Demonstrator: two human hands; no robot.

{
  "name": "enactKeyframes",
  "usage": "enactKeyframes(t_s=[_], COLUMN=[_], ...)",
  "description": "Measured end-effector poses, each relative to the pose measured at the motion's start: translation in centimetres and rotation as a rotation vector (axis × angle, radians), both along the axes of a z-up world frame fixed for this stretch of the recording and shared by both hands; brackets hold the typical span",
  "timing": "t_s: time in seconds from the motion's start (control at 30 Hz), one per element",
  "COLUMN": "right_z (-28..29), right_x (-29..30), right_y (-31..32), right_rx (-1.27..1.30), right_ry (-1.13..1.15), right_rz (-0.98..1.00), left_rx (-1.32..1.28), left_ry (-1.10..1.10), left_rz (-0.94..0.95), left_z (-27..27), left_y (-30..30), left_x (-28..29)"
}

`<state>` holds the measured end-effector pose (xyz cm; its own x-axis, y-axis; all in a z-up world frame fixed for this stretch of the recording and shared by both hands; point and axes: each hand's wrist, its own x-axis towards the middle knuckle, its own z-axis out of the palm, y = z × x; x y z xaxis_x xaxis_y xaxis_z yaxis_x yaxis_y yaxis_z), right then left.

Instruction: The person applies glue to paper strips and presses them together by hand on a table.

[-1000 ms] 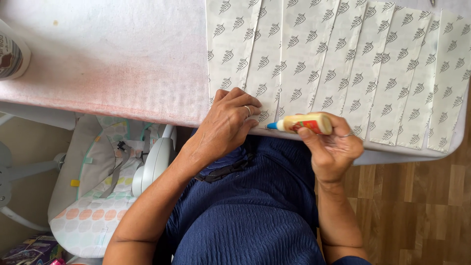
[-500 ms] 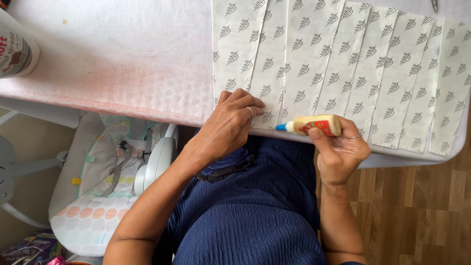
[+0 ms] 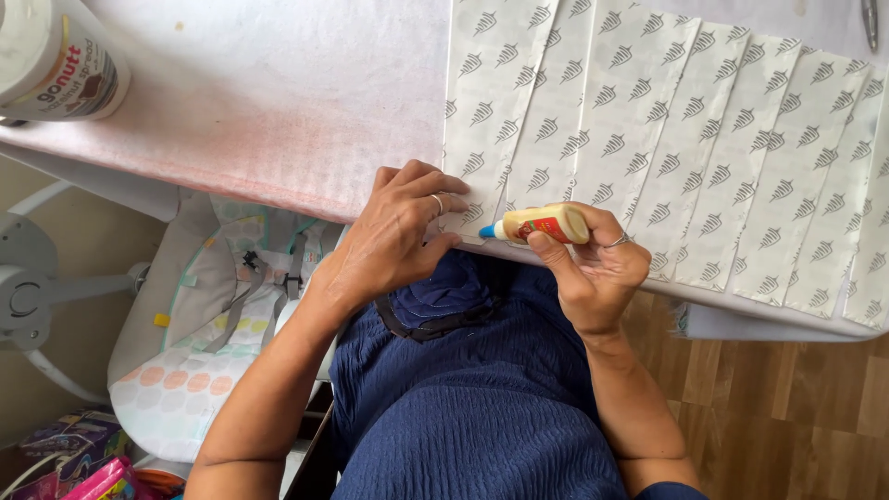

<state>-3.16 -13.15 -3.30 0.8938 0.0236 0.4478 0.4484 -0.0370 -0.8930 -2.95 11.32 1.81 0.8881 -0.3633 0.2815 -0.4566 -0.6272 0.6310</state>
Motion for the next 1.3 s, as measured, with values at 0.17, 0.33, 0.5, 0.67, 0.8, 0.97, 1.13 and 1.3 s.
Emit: enactKeyframes(t_s=[0.17,0.33,0.5,0.67,0.8,0.97,1.13,1.3], right_z=[-0.6,-0.4,1.4,0.1,0.4,-0.7,-0.3,-0.5], right_x=[0.8,1.1,0.0,-0.2,-0.2,0.6,0.3,-0.7], right_y=[1.9,2.9,0.8,-1.3,1.0,2.6,2.2,-1.8], right_rx=[-0.021,-0.019,-0.017,-0.03,0.012,0.008,-0.001,0.078], right_ry=[-0.018,-0.047,0.046,0.021,0.024,0.008,0.003,0.109], right_rz=[0.036,0.059,0.043,-0.024,-0.003,0.019,0.016,-0.08], left_rx=[-0.025,-0.059,-0.078,-0.092,-0.099,-0.113,-0.12,-0.143], left_ry=[0.042,0.055,0.05,0.024,0.029,0.015,-0.001,0.006], left_rz=[-0.017,-0.016,0.003,0.043,0.08,0.087,0.089,0.071], left_z=[-0.2,-0.6,-0.5,-1.6,-2.1,-1.3,-1.3,-1.7], left_y=[0.3,0.4,0.3,-0.2,-0.4,-0.5,-0.4,-0.2], left_x=[-0.1,0.0,0.0,0.1,0.1,-0.1,-0.1,0.1])
